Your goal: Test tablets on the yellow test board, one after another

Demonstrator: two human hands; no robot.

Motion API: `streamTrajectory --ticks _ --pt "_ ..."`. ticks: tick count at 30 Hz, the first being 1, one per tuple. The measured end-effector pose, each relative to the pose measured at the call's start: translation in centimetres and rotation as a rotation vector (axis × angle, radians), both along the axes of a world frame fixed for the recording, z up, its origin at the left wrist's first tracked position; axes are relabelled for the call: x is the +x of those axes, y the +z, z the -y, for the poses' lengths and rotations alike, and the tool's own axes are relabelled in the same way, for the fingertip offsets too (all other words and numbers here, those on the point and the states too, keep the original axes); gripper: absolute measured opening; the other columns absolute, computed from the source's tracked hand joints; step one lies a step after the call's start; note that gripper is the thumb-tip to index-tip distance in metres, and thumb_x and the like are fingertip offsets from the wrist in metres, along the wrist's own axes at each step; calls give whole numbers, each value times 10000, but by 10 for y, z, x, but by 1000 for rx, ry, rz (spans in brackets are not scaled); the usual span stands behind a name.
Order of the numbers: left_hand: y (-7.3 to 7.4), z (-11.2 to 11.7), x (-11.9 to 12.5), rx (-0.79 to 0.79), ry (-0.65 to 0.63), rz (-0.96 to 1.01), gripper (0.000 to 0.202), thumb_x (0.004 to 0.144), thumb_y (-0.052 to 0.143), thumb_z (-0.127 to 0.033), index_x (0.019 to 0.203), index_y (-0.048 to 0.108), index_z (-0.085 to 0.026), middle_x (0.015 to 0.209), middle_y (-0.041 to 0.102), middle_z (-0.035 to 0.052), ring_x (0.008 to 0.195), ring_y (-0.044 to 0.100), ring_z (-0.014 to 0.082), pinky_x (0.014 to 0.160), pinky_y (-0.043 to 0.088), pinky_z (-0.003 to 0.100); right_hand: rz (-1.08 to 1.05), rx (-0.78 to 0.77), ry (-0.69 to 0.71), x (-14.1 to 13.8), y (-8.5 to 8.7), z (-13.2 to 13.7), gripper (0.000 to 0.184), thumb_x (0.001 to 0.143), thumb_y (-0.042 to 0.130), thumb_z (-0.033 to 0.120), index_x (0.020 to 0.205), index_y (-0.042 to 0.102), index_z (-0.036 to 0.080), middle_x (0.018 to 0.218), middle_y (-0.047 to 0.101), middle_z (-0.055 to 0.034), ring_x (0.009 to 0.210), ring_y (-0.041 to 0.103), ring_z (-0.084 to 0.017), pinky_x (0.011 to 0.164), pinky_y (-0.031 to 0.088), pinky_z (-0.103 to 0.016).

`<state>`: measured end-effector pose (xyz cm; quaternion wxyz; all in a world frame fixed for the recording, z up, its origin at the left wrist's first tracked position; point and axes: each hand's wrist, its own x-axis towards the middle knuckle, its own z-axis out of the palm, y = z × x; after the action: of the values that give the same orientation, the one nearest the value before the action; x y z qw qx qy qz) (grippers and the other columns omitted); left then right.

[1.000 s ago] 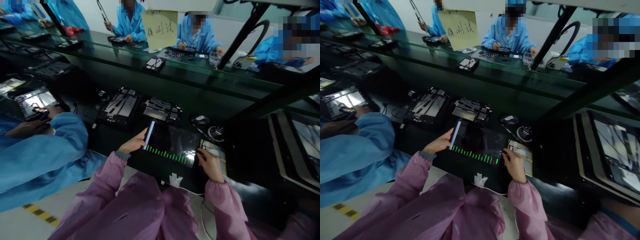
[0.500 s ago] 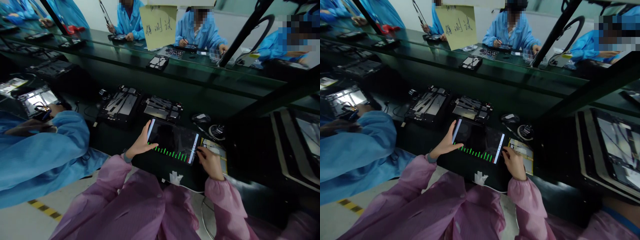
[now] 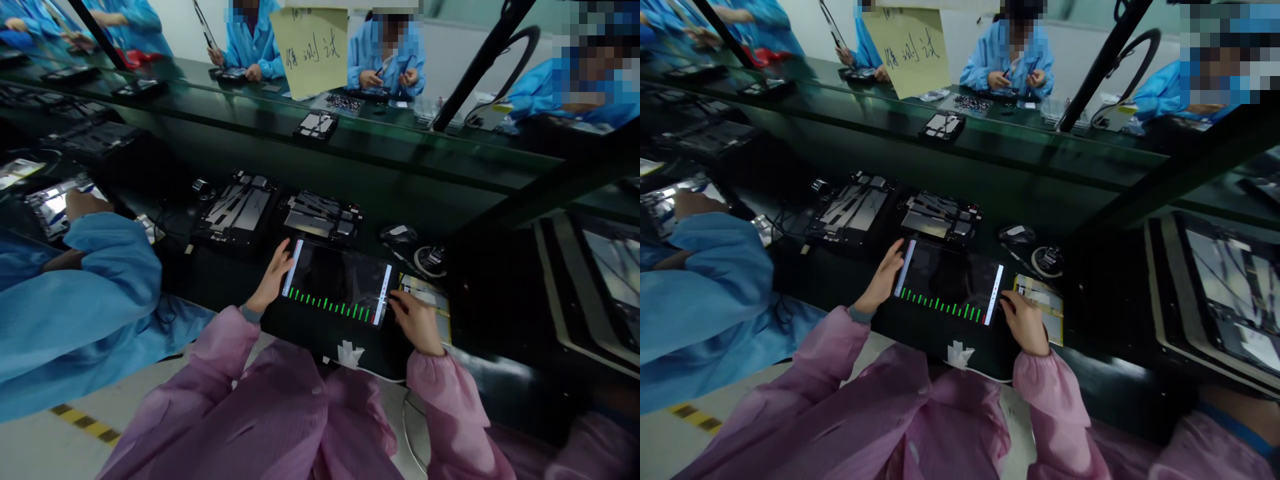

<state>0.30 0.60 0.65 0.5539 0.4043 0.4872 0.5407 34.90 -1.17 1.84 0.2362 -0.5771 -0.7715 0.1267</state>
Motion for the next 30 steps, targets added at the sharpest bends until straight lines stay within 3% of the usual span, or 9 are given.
streamTrajectory --ticks 2,5,8,12,21,25,28,30 --pt "-4 -6 -1 -80 69 150 484 785 665 -524 1137 659 -190 1187 662 87 1171 572 281 1006 421 373 -7 11 25 0 1 -1 335 943 412 380 958 688 191 733 708 -57 611 658 -197 665 522 -327" --pt "-3 -12 0 -120 134 239 416 722 727 -523 932 704 -164 987 715 67 1028 636 260 935 460 358 -22 28 68 -1 4 -1 301 945 424 369 954 675 204 789 709 -62 657 664 -200 666 519 -325" --pt "1 -13 1 -127 140 275 387 690 767 -481 899 697 -163 905 717 47 962 656 246 890 479 356 -5 45 109 -2 6 -1 240 930 454 332 948 654 200 843 694 -66 701 657 -197 659 504 -310" --pt "2 -11 3 -85 113 268 327 737 739 -457 890 693 -171 945 716 58 983 652 246 874 492 353 37 74 117 -2 2 -1 139 884 490 249 898 619 196 855 650 -50 688 623 -170 643 470 -282" --pt "3 -8 8 -84 161 232 283 738 738 -431 851 676 -179 942 705 48 978 643 229 877 489 333 219 194 16 -13 10 10 79 845 529 211 859 606 201 870 655 -42 805 610 -202 690 431 -292" --pt "2 -8 6 -78 175 225 292 723 752 -442 814 659 -181 860 695 31 932 647 220 855 489 325 286 280 -144 -6 13 11 95 816 524 168 846 610 193 866 672 -55 834 588 -216 696 435 -299" --pt "0 -8 4 -72 185 216 307 715 755 -458 822 658 -187 821 687 20 883 651 214 811 495 317 330 336 -362 21 17 22 151 823 500 152 888 633 180 894 684 -74 847 568 -236 717 453 -330" --pt "1 -7 3 -73 164 209 293 731 741 -465 779 641 -194 787 676 13 866 651 211 778 497 308 368 322 -428 38 25 38 185 828 489 162 916 651 177 1019 671 -111 936 561 -275 769 467 -392"
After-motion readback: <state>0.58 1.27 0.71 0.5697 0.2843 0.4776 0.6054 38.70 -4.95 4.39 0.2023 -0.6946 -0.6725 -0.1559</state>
